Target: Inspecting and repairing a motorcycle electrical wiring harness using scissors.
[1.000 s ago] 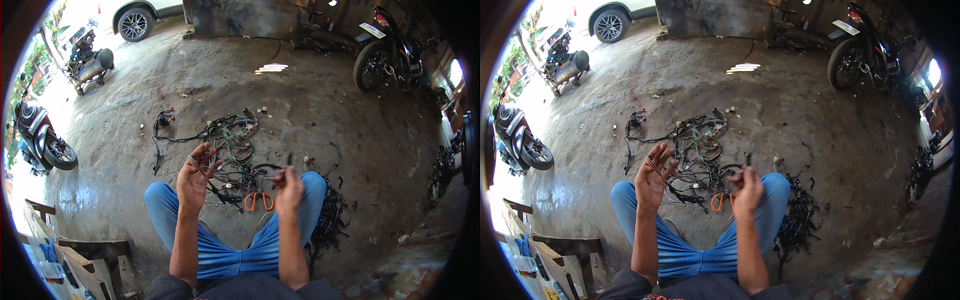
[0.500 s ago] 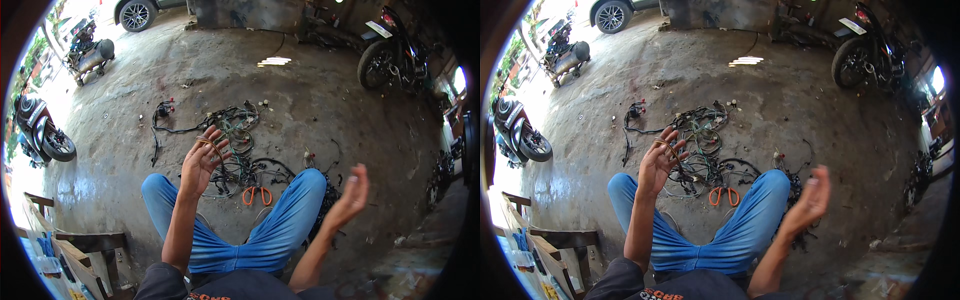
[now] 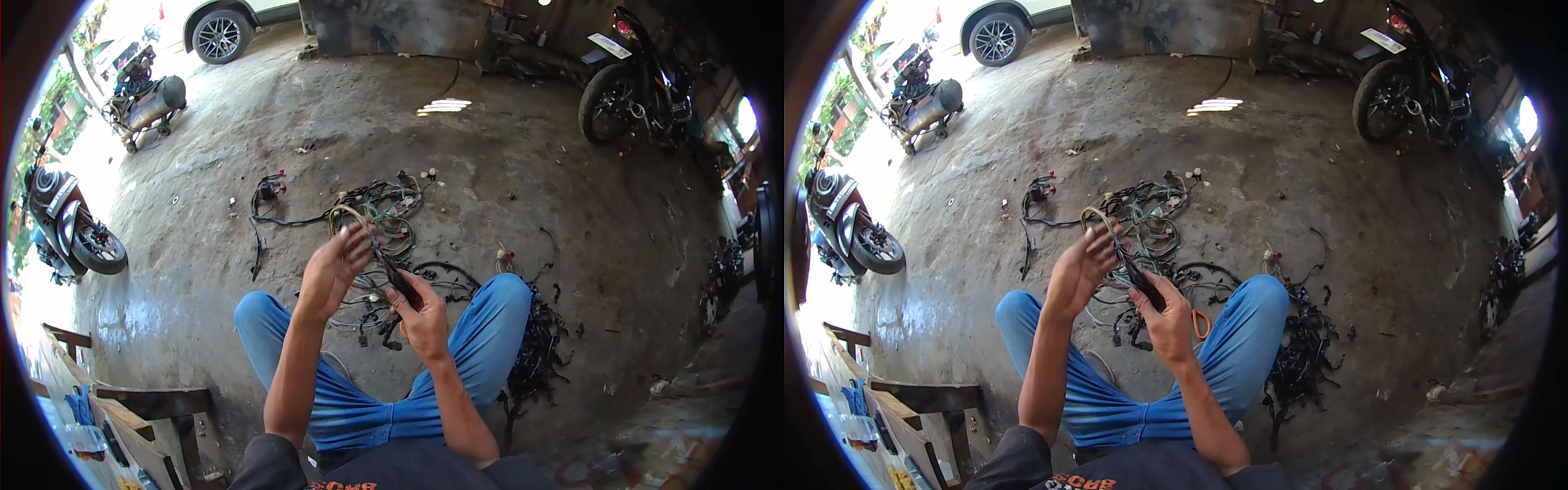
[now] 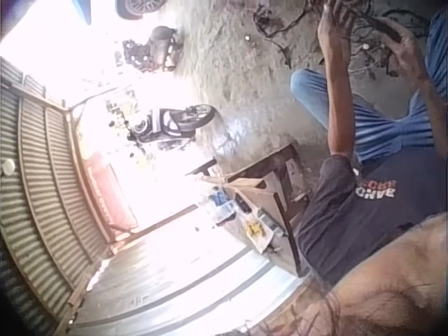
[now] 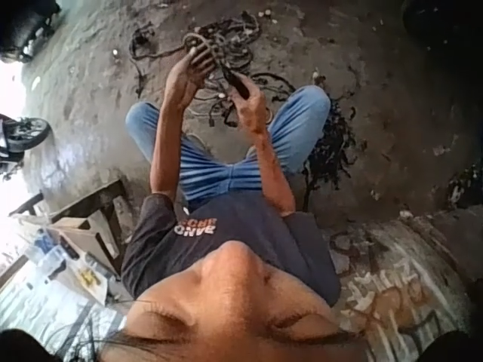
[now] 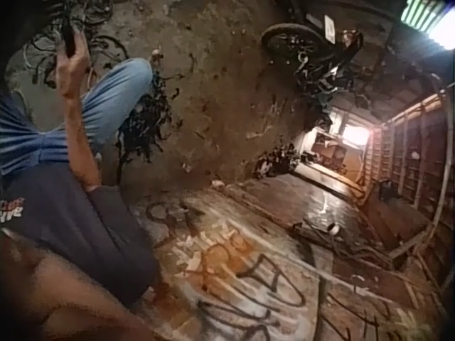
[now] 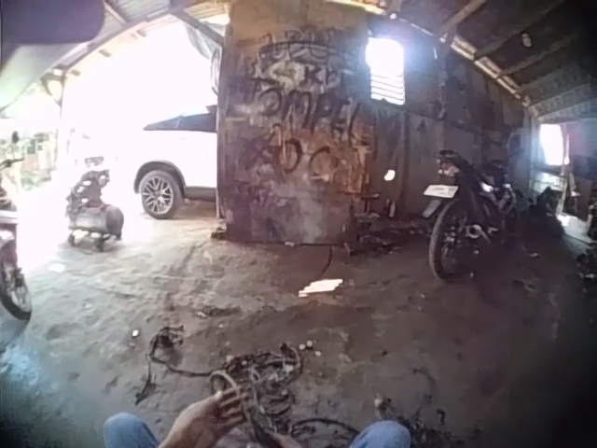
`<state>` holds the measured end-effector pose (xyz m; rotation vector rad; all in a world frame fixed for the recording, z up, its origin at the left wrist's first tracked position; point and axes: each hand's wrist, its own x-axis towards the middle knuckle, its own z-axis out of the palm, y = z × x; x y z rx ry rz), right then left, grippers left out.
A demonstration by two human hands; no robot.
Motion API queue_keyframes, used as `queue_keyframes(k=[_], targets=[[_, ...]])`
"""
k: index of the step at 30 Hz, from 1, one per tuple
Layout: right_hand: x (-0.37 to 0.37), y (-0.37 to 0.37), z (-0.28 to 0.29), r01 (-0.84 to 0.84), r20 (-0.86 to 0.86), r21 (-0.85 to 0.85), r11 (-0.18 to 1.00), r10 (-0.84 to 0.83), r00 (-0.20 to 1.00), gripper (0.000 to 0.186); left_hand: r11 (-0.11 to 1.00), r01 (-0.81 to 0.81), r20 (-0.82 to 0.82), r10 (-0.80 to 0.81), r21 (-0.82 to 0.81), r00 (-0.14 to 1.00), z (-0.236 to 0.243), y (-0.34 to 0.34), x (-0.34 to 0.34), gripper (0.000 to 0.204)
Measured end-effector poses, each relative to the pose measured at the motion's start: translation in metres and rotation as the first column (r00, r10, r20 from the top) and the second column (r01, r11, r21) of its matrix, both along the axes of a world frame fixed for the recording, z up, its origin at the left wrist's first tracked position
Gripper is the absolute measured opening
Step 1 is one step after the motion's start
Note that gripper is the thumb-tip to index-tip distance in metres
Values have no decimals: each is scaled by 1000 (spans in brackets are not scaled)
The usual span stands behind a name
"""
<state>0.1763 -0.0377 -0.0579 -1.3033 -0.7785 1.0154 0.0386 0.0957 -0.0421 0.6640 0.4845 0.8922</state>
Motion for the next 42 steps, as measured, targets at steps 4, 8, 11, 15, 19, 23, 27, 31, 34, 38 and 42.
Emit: queue_keyframes(k=[4, 8, 11, 15, 19, 23, 27, 31, 34, 38, 42], targets=[[8, -2, 6, -21, -20, 59, 998, 22, 1000, 33, 998, 52, -118, -49, 23, 992, 2, -24, -5, 44], [7, -13, 14, -27, -80, 105, 994, 36, 996, 38, 997, 16, -161, -3, 81, 987, 10, -30, -6, 42], [3, -19, 22, -26, -120, 86, 996, 37, 992, 36, 988, 8, -163, 17, 152, 986, 19, -36, -1, 39], [2, -23, 22, -58, -207, 63, 996, 70, 976, 33, 967, 5, -214, 51, 253, 975, 19, -39, -3, 38], [1, -26, 14, -34, -365, 101, 994, 69, 929, 30, 962, 25, -298, 60, 272, 953, 25, -40, -6, 38], [0, -29, 24, -88, -566, 99, 991, 129, 814, 28, 962, 52, -315, 37, 269, 949, 29, -41, -7, 36], [1, -29, 24, -157, -716, 73, 985, 161, 679, 34, 934, -11, -314, 132, 358, 940, 22, -42, -4, 33], [0, -28, 31, -277, -793, 53, 959, 209, 572, 34, 902, -129, -260, 253, 413, 932, -4, -52, 11, 31], [-6, -27, 38, -364, -833, 56, 930, 245, 497, 33, 715, -403, -116, 556, 571, 823, -25, -54, 29, 30], [-9, -29, 42, -415, -780, 42, 909, 289, 555, 33, 575, -585, 30, 698, 572, 715, -33, -59, 42, 28], [-12, -36, 57, -339, -322, -85, 937, 297, 899, 32, 544, -627, 29, 742, 557, 670, -33, -55, 45, 30]])
